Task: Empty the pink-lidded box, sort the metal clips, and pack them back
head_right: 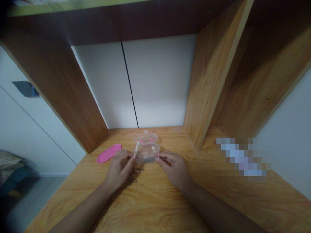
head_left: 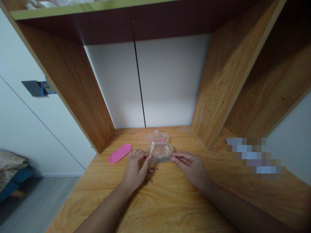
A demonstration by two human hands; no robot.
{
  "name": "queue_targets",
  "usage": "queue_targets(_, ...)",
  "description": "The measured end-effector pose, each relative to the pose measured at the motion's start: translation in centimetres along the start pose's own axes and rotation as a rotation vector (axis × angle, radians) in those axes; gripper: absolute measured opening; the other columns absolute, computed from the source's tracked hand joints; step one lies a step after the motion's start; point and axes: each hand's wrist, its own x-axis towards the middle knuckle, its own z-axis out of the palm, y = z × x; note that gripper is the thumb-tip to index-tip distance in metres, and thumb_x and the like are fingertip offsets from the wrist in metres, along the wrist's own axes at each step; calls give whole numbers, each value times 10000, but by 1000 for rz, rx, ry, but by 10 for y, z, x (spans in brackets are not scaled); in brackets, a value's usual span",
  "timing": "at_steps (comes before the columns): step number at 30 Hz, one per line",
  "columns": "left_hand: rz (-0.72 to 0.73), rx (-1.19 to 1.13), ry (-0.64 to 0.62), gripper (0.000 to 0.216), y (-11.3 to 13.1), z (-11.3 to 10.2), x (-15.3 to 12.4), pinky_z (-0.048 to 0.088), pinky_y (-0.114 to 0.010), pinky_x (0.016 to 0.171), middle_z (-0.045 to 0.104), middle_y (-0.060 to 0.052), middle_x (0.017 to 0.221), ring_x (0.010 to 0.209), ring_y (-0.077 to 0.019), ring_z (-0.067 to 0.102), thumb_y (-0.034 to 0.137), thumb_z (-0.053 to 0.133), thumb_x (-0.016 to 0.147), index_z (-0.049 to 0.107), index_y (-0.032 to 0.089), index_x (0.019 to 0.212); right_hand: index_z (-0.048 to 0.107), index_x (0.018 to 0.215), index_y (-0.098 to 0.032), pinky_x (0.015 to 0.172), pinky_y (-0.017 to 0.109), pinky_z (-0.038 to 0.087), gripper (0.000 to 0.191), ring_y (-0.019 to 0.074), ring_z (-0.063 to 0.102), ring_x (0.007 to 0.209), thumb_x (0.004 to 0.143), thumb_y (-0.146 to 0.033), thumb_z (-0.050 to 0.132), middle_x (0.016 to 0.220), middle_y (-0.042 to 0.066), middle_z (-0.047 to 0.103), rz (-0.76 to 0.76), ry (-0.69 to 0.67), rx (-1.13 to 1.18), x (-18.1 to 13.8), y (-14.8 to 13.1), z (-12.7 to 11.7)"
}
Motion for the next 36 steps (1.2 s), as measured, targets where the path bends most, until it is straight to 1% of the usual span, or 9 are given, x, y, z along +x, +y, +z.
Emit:
queue_targets(4,-37,20,7,239,0,-1,1,412,-360,784,679,-34,788,810,-220,591,301,551,972,667,191,794,793,968,-198,774,325,632,238,211,745,836,826,-386,759,958,85,787,49,-14,47,0,4,1)
queue_targets(11,-29,38,10,284,-4,0,0,400,-348,760,679,-35,767,787,-216,583,301,526,983,659,194,756,768,1021,-174,753,308,613,304,194,728,817,814,-396,757,931,93,779,80,-42,64,0,5,2)
queue_targets(17,-55,29,0,282,-4,2,0,395,-346,782,679,-35,797,815,-216,581,305,514,989,657,196,772,698,1186,-188,771,306,594,378,177,704,856,833,-319,724,1000,91,755,58,-56,68,0,6,1)
queue_targets(23,-59,12,13,282,-3,0,-1,391,-344,770,658,-33,782,801,-215,567,296,498,990,632,195,763,720,1106,-180,741,314,588,293,173,696,783,844,-309,692,940,90,751,22,-33,27,0,3,1)
queue_targets(27,-43,7,2,256,-2,-2,-1,398,-344,760,637,-35,771,793,-217,561,285,496,980,606,195,767,741,1042,-182,702,303,573,226,170,675,735,888,-316,645,868,79,731,-62,1,-78,0,-5,-1)
queue_targets(29,-32,4,0,240,-2,-3,-1,403,-349,774,639,-39,789,803,-217,565,270,490,979,600,193,779,746,1027,-189,681,295,557,205,171,661,741,905,-298,622,880,79,710,-123,14,-152,0,-9,-2)
queue_targets(31,-27,-2,13,223,-1,-3,0,410,-349,777,640,-42,811,810,-215,567,254,483,978,601,192,799,743,1034,-193,666,291,547,204,170,657,749,910,-277,605,935,86,698,-149,11,-193,0,-10,-3)
queue_targets(33,-19,-13,33,179,0,-2,0,424,-350,791,640,-50,861,843,-216,573,235,488,969,615,188,851,725,1096,-193,634,283,544,242,167,663,725,912,-260,584,932,85,701,-109,-15,-186,0,-8,-3)
queue_targets(36,-17,-26,43,142,-1,-1,0,449,-354,839,619,-65,957,926,-221,578,213,510,948,649,184,935,634,1288,-193,587,263,542,384,165,685,699,915,-238,555,904,76,717,-18,-99,-153,-2,-5,-2)
